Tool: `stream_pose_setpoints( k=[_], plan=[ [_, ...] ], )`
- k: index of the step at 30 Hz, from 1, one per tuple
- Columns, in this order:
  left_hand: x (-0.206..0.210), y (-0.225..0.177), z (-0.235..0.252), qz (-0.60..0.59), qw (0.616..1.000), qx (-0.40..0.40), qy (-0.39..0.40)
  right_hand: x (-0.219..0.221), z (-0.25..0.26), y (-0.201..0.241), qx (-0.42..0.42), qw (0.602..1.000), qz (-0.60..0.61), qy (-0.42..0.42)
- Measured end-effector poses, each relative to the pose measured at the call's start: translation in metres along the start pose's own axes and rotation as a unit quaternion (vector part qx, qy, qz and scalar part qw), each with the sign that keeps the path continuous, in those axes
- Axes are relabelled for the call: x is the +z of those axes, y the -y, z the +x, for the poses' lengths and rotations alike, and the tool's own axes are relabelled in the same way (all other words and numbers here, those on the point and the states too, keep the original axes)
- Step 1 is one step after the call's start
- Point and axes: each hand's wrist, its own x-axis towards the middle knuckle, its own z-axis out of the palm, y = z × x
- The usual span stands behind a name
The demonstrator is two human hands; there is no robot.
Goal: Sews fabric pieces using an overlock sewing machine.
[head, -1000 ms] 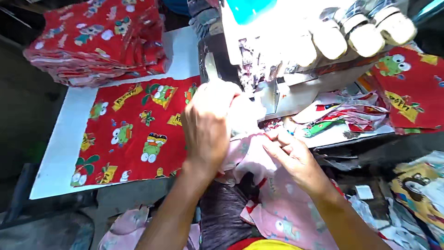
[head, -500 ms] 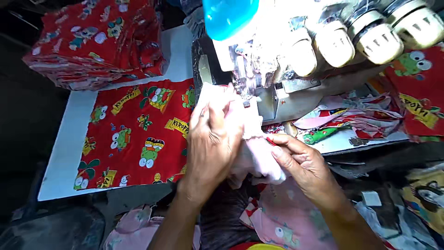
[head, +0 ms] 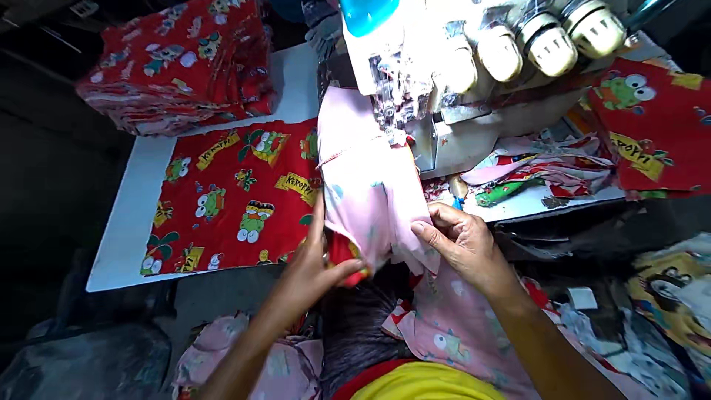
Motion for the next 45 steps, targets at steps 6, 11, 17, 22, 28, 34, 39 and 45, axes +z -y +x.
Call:
stream_pose_setpoints(
  k=[6,11,17,22,28,34,39,45],
  plan=[
    [-0.190,0.035,-0.012,0.309,0.938,0.049,-0.147,0.019,-0.010,0.000,-0.009,0.999,-0.031,-0.007],
    [-0.152,0.013,0.009,0.360,0.917,0.087,-0.147,0.028,-0.030,-0.007,0.008,1.000,0.016,-0.018],
    [-0.054,0.008,-0.040,0.040,0.992,0.087,-0.080,0.018,-0.071,-0.038,0.093,0.995,0.034,-0.034],
    [0.010,0.048,-0.077,-0.050,0.994,0.028,-0.091,0.013,-0.080,-0.044,0.118,0.991,0.028,-0.058],
    [0.075,0.019,-0.067,-0.051,0.980,0.141,-0.133,0.017,-0.083,-0.045,0.094,0.994,0.011,-0.058],
    [0.108,-0.008,-0.036,0.090,0.969,0.215,-0.086,0.018,-0.091,-0.044,0.055,0.997,-0.042,-0.032],
    [0.117,-0.002,-0.042,0.070,0.978,0.177,-0.085,0.020,-0.093,-0.046,0.040,0.998,-0.030,-0.029],
    [0.109,0.012,-0.059,-0.091,0.991,0.058,-0.081,0.023,-0.098,-0.050,0.067,0.997,-0.021,-0.018]
  ],
)
